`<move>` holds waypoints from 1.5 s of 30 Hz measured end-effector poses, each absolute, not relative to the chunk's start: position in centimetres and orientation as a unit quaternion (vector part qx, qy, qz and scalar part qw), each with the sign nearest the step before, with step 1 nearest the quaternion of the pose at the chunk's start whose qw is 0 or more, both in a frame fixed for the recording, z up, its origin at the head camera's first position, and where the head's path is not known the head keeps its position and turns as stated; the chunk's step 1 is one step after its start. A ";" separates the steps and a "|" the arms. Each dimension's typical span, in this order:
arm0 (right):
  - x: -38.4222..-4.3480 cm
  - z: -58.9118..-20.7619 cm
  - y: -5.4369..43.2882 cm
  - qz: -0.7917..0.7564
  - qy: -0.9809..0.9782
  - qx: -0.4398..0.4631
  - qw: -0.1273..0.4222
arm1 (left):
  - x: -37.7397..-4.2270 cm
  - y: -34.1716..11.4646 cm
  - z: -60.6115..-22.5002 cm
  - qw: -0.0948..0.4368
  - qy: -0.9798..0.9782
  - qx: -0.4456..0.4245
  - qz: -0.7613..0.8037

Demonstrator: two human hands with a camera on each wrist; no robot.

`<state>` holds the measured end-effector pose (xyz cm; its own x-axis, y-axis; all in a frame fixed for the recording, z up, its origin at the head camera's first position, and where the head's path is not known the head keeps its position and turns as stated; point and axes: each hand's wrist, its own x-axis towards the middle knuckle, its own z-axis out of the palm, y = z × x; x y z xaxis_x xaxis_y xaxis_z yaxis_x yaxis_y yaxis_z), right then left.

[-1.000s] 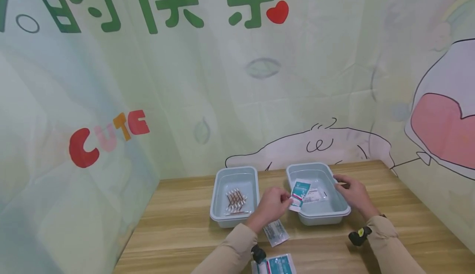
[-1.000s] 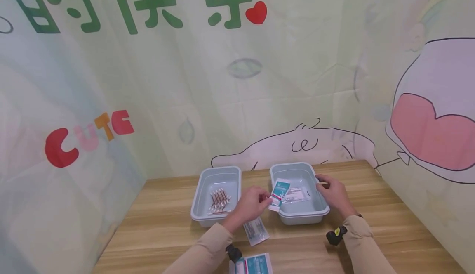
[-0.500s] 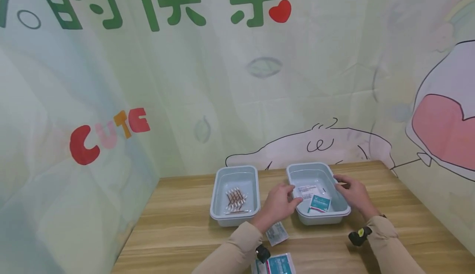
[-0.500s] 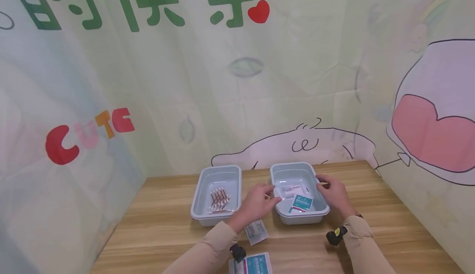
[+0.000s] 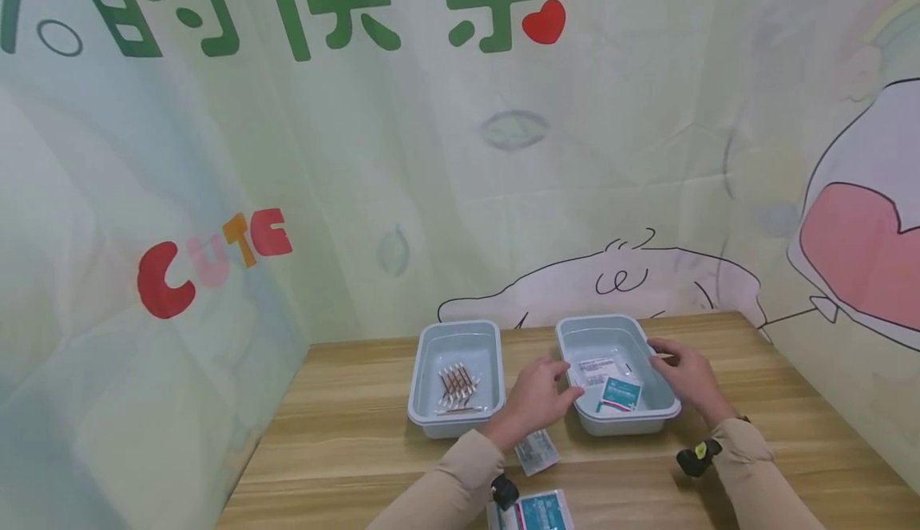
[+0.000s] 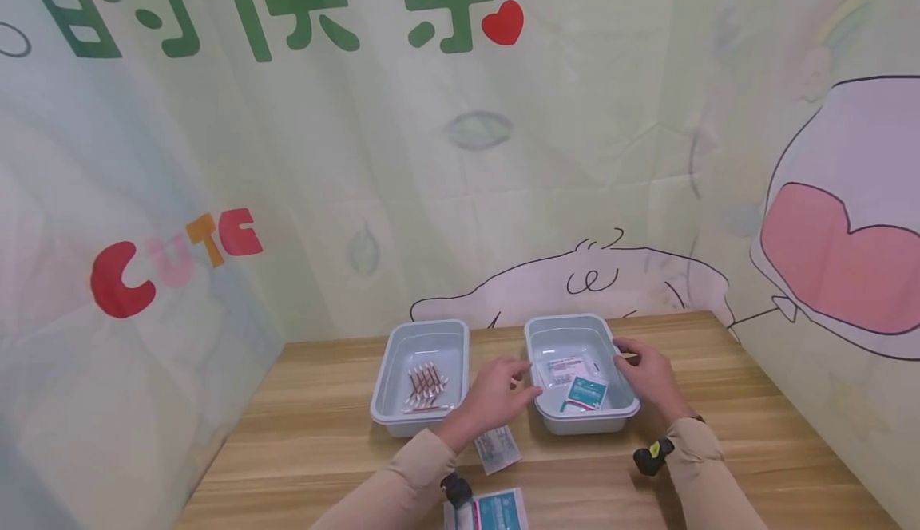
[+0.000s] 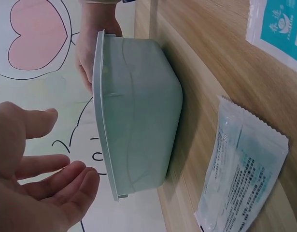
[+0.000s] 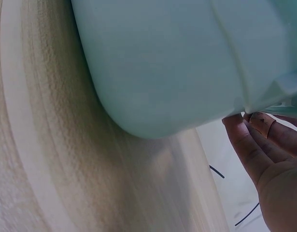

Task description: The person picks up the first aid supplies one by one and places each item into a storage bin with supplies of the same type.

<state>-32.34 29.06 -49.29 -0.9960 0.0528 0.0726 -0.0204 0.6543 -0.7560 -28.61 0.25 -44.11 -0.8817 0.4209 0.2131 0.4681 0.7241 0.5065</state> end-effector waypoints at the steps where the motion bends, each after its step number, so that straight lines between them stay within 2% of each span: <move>1: -32.3 -49.3 29.1 0.415 -0.909 -0.007 0.045 | -28.6 0.2 -44.1 0.041 -0.928 -0.240 -0.282; 9: -32.3 -49.2 29.0 0.416 -0.908 0.003 0.055 | -28.5 -0.4 -44.4 0.027 -0.924 -0.244 -0.293; 21: -32.2 -49.2 29.0 0.417 -0.907 0.000 0.052 | -28.3 -1.6 -44.9 0.037 -0.920 -0.267 -0.284; 36: -32.0 -49.0 28.9 0.409 -0.911 -0.002 0.050 | -27.4 -2.9 -46.0 0.013 -0.908 -0.299 -0.294; 45: -31.9 -48.9 28.8 0.415 -0.909 -0.001 0.044 | -27.0 -3.6 -47.0 0.059 -0.894 -0.355 -0.265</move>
<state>-31.88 28.84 -48.92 -0.9961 0.0389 0.0790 -0.0342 0.6560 -0.7540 -27.01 -3.63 -46.99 -0.7403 0.6044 0.2944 0.6672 0.6065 0.4325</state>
